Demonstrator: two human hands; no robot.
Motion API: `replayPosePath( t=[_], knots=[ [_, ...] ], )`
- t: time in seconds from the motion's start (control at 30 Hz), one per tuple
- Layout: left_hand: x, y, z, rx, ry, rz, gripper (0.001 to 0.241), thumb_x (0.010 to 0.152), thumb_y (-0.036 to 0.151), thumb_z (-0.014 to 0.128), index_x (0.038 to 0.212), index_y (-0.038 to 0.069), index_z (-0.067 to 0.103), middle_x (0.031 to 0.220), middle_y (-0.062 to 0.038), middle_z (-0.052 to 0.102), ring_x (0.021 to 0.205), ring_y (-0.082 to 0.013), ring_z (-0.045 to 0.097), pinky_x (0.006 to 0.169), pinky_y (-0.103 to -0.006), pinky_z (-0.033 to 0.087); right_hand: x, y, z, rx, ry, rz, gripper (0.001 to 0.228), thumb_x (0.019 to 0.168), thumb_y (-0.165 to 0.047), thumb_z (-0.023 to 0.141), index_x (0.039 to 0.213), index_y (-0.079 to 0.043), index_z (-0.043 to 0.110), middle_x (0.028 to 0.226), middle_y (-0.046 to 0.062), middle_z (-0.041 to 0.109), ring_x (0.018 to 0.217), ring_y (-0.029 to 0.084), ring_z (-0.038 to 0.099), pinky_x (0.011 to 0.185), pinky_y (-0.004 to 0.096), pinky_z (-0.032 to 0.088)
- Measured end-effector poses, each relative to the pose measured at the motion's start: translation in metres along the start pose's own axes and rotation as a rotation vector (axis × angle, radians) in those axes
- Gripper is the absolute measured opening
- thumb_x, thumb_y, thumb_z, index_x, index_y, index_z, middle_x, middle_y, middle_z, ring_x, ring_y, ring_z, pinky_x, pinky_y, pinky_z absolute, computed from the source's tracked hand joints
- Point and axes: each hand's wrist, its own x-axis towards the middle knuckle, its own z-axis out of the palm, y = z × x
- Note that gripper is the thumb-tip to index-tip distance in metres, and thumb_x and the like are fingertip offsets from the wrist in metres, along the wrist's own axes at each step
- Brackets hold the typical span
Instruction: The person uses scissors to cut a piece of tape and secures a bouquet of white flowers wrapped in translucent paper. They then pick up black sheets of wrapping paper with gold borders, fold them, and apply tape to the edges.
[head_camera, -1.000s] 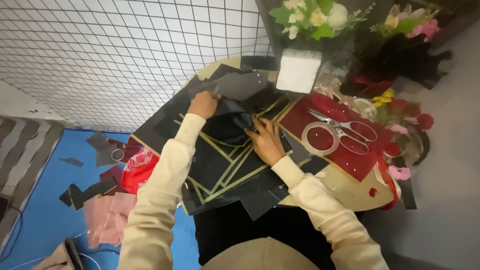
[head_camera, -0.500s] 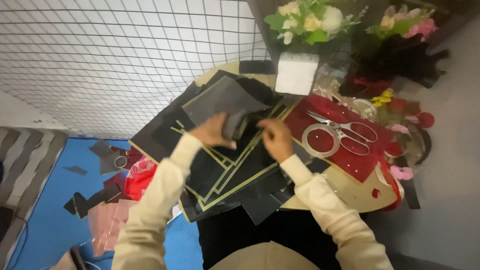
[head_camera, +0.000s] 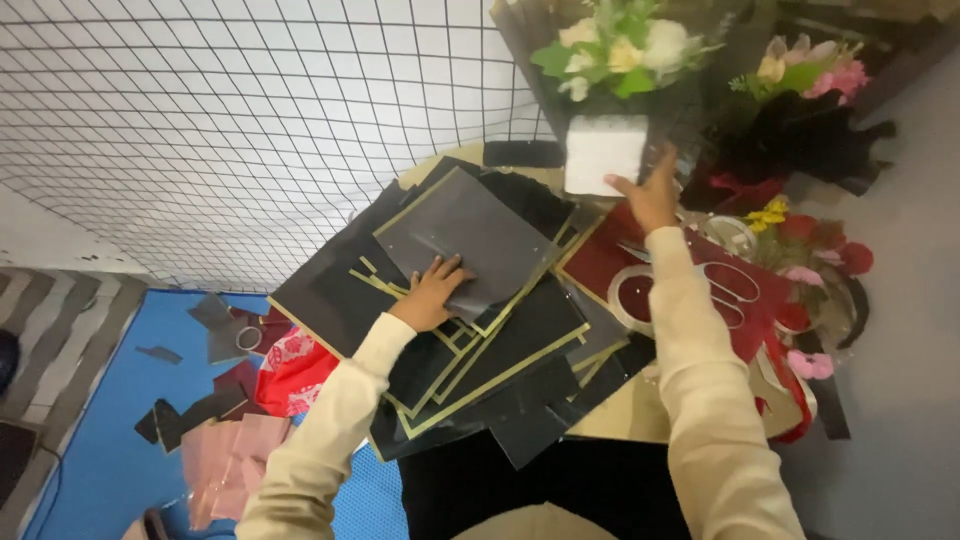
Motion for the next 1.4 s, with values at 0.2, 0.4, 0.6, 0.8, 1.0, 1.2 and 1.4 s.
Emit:
replayPosePath(
  t=[0.2, 0.4, 0.6, 0.8, 1.0, 1.2, 1.4],
  knots=[
    [0.001, 0.006, 0.002, 0.03, -0.007, -0.031, 0.056, 0.088, 0.004, 0.071, 0.137, 0.016, 0.045, 0.165, -0.017, 0.022, 0.151, -0.051, 0.012, 0.11, -0.0827, 0.017, 0.011, 0.038, -0.003, -0.027, -0.04, 0.07, 0.1, 0.093, -0.031, 0.085, 0.157, -0.006, 0.012, 0.163, 0.025, 0.027, 0.153, 0.039, 0.026, 0.127, 0.053, 0.017],
    [0.011, 0.001, 0.008, 0.075, -0.012, -0.064, 0.045, 0.088, -0.006, 0.062, 0.123, 0.022, 0.054, 0.164, -0.018, 0.025, 0.15, -0.0536, 0.014, 0.108, -0.0836, 0.019, -0.001, -0.001, 0.0, 0.023, -0.11, 0.149, 0.107, 0.096, -0.035, 0.08, 0.157, 0.007, 0.004, 0.165, 0.034, 0.012, 0.156, 0.042, 0.015, 0.13, 0.051, 0.011],
    [-0.011, 0.023, -0.038, -0.225, 0.227, 0.113, 0.04, 0.09, -0.005, 0.056, 0.13, -0.008, 0.059, 0.132, -0.037, 0.06, 0.126, -0.0541, 0.054, 0.1, -0.0667, 0.046, 0.007, 0.032, 0.011, 0.041, -0.099, 0.146, 0.119, 0.088, -0.042, 0.09, 0.159, 0.001, 0.004, 0.166, 0.029, 0.014, 0.157, 0.037, 0.017, 0.13, 0.05, 0.013],
    [-0.014, 0.005, -0.057, -0.426, 0.545, 0.138, 0.02, 0.099, 0.014, 0.065, 0.115, 0.001, 0.067, 0.106, -0.024, 0.073, 0.11, -0.0443, 0.067, 0.087, -0.0532, 0.052, -0.034, 0.01, 0.023, 0.081, 0.493, -0.154, 0.062, 0.082, -0.004, 0.085, 0.13, -0.01, 0.046, 0.119, 0.017, 0.061, 0.113, 0.037, 0.063, 0.086, 0.041, 0.057],
    [-0.013, 0.016, -0.062, -0.424, 0.503, 0.219, 0.014, 0.101, 0.011, 0.063, 0.113, 0.005, 0.067, 0.104, -0.019, 0.074, 0.107, -0.0409, 0.068, 0.089, -0.0503, 0.053, -0.099, -0.093, 0.025, -0.111, 0.29, -0.516, 0.077, 0.077, -0.001, 0.081, 0.141, 0.004, 0.039, 0.127, 0.026, 0.049, 0.126, 0.047, 0.049, 0.106, 0.051, 0.042],
    [-0.014, 0.022, -0.054, -0.472, 0.31, 0.168, 0.023, 0.1, 0.015, 0.06, 0.117, 0.0, 0.065, 0.112, -0.023, 0.072, 0.11, -0.0422, 0.067, 0.095, -0.0532, 0.052, -0.064, -0.095, 0.027, -0.1, 0.505, -0.547, 0.082, 0.069, 0.001, 0.091, 0.135, -0.001, 0.042, 0.126, 0.02, 0.045, 0.125, 0.042, 0.047, 0.109, 0.05, 0.04],
    [-0.006, 0.017, -0.04, -0.486, 0.274, 0.169, 0.024, 0.1, 0.011, 0.062, 0.116, -0.006, 0.065, 0.11, -0.029, 0.071, 0.109, -0.0449, 0.067, 0.094, -0.0538, 0.053, -0.013, -0.108, 0.029, -0.319, 0.588, -0.557, 0.089, 0.066, 0.001, 0.099, 0.137, -0.002, 0.044, 0.124, 0.02, 0.048, 0.125, 0.043, 0.046, 0.109, 0.055, 0.037]
  ],
)
